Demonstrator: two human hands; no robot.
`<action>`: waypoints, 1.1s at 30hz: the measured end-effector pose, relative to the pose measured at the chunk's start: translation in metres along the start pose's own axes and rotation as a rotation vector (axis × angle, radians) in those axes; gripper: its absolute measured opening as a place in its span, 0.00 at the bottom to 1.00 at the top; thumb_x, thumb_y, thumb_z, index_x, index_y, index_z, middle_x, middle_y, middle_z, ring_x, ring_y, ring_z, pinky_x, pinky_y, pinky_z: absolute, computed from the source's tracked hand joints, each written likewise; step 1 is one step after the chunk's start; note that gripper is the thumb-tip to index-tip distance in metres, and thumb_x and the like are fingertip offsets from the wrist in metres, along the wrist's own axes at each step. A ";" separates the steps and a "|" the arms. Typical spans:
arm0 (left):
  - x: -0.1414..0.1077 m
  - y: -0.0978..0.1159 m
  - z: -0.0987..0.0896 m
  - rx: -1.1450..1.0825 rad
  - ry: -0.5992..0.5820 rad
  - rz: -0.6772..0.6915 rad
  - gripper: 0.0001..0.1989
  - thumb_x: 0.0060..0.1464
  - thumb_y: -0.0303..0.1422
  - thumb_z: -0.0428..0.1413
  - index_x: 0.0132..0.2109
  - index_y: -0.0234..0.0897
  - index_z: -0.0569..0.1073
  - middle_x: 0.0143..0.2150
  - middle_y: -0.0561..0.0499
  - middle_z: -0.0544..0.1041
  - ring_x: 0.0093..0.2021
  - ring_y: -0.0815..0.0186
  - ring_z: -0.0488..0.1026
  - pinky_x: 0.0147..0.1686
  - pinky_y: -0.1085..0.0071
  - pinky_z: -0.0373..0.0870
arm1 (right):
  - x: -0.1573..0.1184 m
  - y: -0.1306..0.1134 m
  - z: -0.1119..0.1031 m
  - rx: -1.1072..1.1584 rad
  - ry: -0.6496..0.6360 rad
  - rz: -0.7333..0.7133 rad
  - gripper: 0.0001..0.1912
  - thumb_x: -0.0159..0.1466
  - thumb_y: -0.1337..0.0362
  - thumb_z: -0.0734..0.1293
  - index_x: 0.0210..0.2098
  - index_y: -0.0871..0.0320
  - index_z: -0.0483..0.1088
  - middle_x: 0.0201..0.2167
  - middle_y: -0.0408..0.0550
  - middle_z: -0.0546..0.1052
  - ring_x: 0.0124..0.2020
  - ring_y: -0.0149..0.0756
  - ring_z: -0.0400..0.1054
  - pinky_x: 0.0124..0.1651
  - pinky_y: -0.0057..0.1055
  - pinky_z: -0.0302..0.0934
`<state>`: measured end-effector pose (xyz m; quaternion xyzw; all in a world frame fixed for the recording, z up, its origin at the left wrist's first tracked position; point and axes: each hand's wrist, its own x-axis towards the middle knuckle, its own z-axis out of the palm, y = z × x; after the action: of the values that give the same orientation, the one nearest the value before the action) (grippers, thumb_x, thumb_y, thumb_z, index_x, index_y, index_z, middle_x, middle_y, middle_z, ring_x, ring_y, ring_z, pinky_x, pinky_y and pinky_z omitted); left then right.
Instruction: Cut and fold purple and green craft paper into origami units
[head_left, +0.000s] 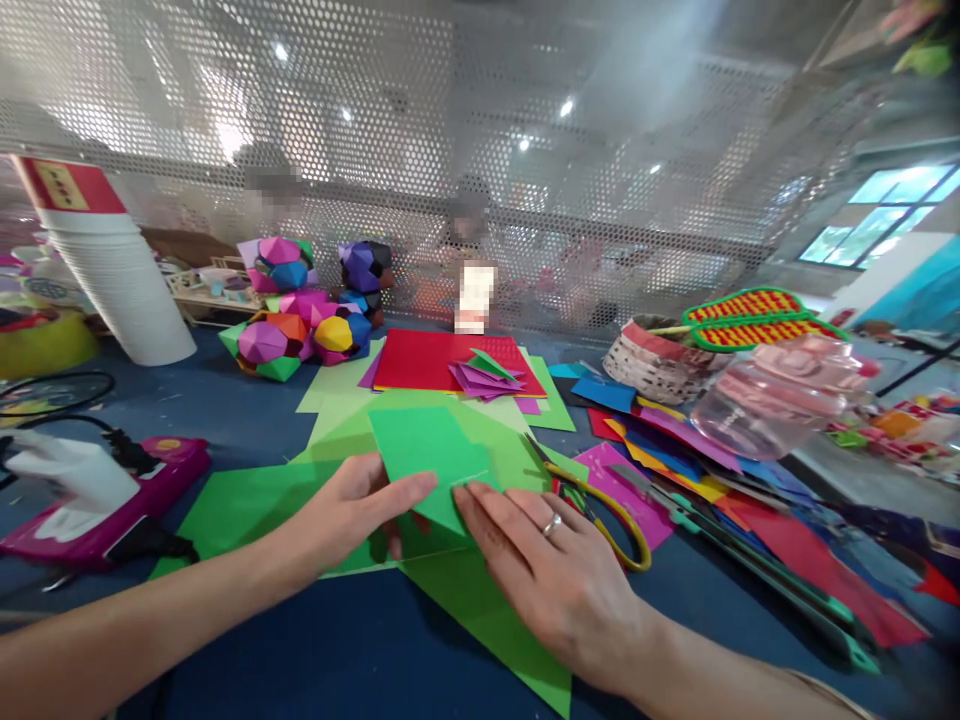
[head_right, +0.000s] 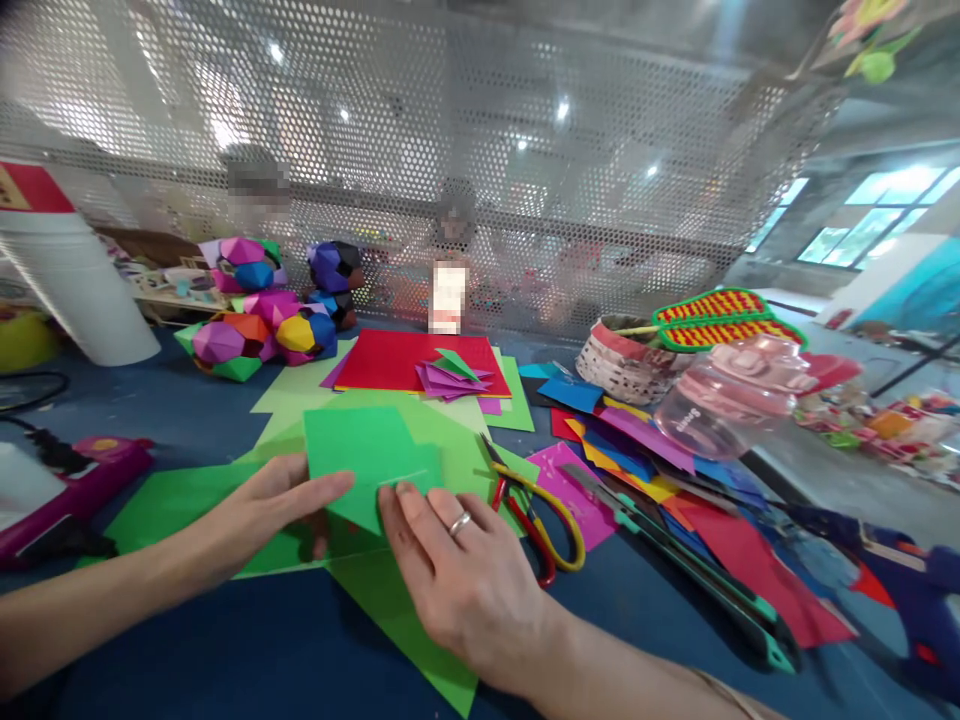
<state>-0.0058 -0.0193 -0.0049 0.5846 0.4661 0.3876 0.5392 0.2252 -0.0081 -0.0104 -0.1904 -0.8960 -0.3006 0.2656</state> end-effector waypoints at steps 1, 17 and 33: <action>0.002 -0.001 -0.001 -0.087 -0.007 -0.007 0.18 0.56 0.48 0.60 0.39 0.34 0.77 0.33 0.48 0.79 0.30 0.64 0.74 0.26 0.73 0.72 | 0.000 -0.001 0.000 0.020 0.007 -0.006 0.19 0.70 0.74 0.57 0.54 0.66 0.74 0.49 0.50 0.81 0.43 0.41 0.74 0.43 0.38 0.68; 0.008 -0.014 -0.013 -0.252 -0.064 -0.028 0.20 0.44 0.41 0.71 0.40 0.31 0.80 0.35 0.43 0.82 0.33 0.62 0.77 0.30 0.71 0.75 | -0.007 0.030 0.016 0.405 0.102 -0.046 0.17 0.65 0.77 0.62 0.51 0.60 0.72 0.47 0.50 0.80 0.46 0.39 0.71 0.49 0.39 0.67; 0.001 -0.011 -0.005 -0.174 -0.222 0.112 0.18 0.57 0.45 0.63 0.46 0.34 0.80 0.46 0.42 0.82 0.47 0.55 0.80 0.50 0.60 0.74 | -0.010 0.017 0.022 0.605 0.165 0.465 0.07 0.68 0.62 0.66 0.33 0.55 0.68 0.26 0.42 0.72 0.28 0.33 0.68 0.31 0.30 0.62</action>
<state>-0.0120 -0.0166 -0.0151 0.5999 0.3351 0.3890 0.6136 0.2337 0.0171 -0.0241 -0.2766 -0.8527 0.0310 0.4421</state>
